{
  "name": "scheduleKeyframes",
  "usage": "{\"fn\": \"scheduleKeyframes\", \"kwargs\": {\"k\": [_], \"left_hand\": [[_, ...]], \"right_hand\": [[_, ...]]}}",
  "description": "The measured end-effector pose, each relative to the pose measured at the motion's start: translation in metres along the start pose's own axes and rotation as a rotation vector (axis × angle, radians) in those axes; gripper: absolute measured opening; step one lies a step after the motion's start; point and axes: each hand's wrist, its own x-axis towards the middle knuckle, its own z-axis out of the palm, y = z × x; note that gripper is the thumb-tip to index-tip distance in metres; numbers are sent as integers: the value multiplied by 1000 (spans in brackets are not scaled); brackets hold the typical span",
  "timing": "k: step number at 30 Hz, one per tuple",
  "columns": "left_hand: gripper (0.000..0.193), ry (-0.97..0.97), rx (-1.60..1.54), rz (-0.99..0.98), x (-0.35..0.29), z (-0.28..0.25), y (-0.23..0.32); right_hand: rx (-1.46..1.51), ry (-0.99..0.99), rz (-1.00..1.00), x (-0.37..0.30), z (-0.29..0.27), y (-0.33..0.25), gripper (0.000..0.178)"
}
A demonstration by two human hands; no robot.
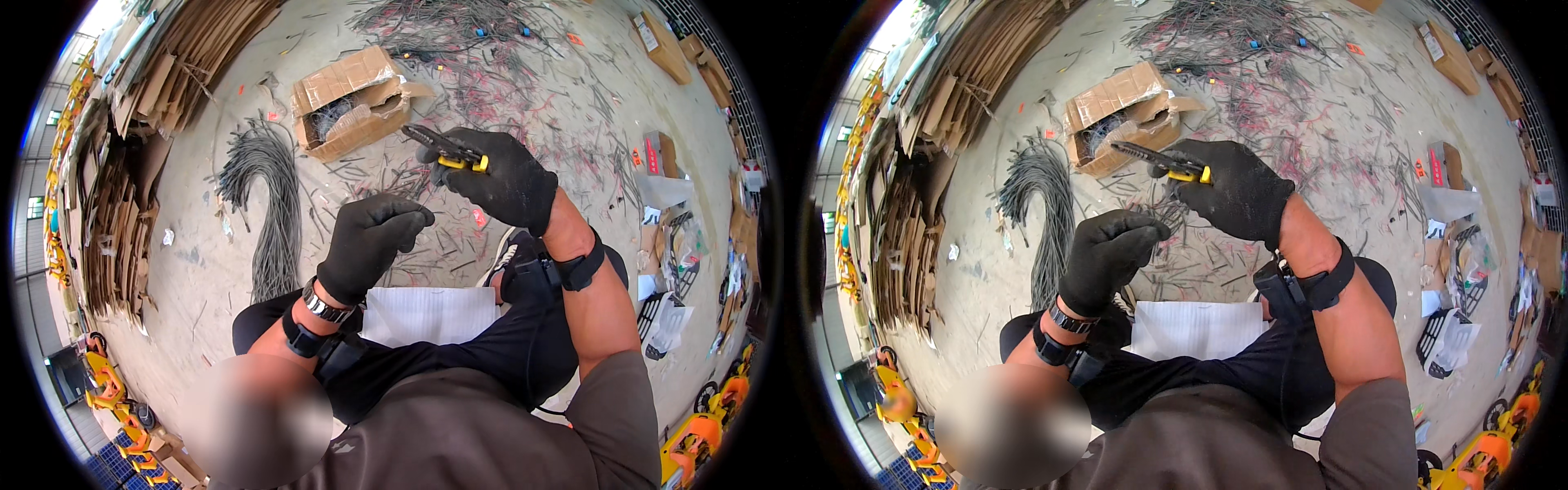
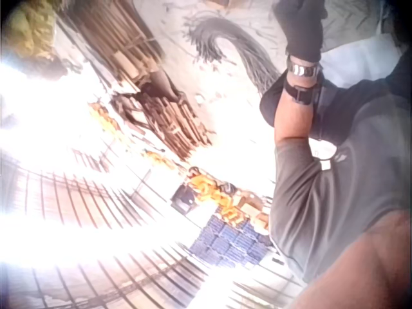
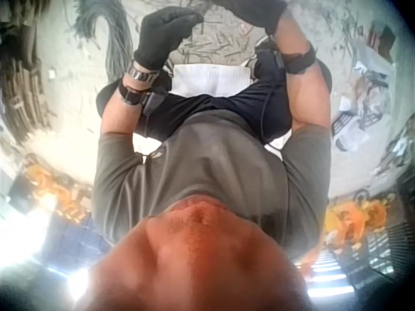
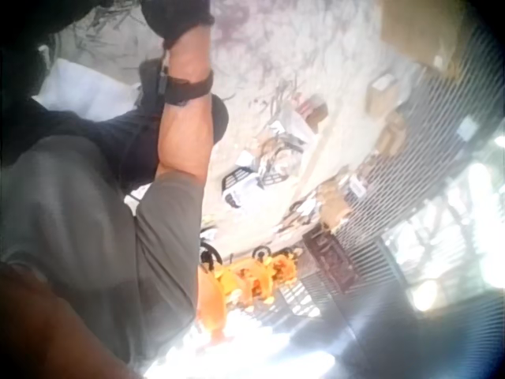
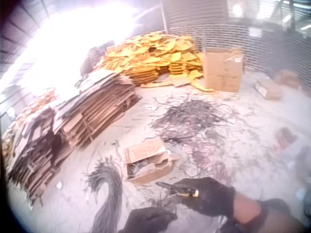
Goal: The person sits on the floor and uses yellow-handled pliers to strip the insulation off the ends of thin metal wires. They repeatedly pick up wires from a pile, cut the ends, and pull the insulation off, dropping the processed pieces onto the floor.
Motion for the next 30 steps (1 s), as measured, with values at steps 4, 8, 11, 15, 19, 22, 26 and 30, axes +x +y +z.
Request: {"fn": "scheduleKeyframes", "kwargs": {"k": [4, 8, 11, 15, 19, 22, 26, 30], "left_hand": [[18, 8, -45, -56, 0, 2, -1], [19, 156, -26, -129, 2, 1, 6], [20, 247, -112, -98, 2, -9, 9], [22, 355, -181, 12, 5, -11, 12], [23, 358, -234, 4, 4, -12, 11], [23, 309, -229, -9, 5, -12, 9], [24, 306, -189, 9, 3, -10, 9], [24, 290, -187, 44, 3, -13, 9]], "right_hand": [[-29, 77, -37, 0, 3, 14, 32], [24, 292, -111, 2, 12, 24, 36], [136, 239, -25, 0, 7, 9, 42], [-177, 44, 74, -10, 10, 17, 46], [-225, -36, 71, -8, 30, 26, 47], [-234, -6, -12, -8, 38, 34, 48], [-246, 24, -67, -6, 40, 29, 48], [-300, 22, -86, -6, 41, 28, 49]]}}
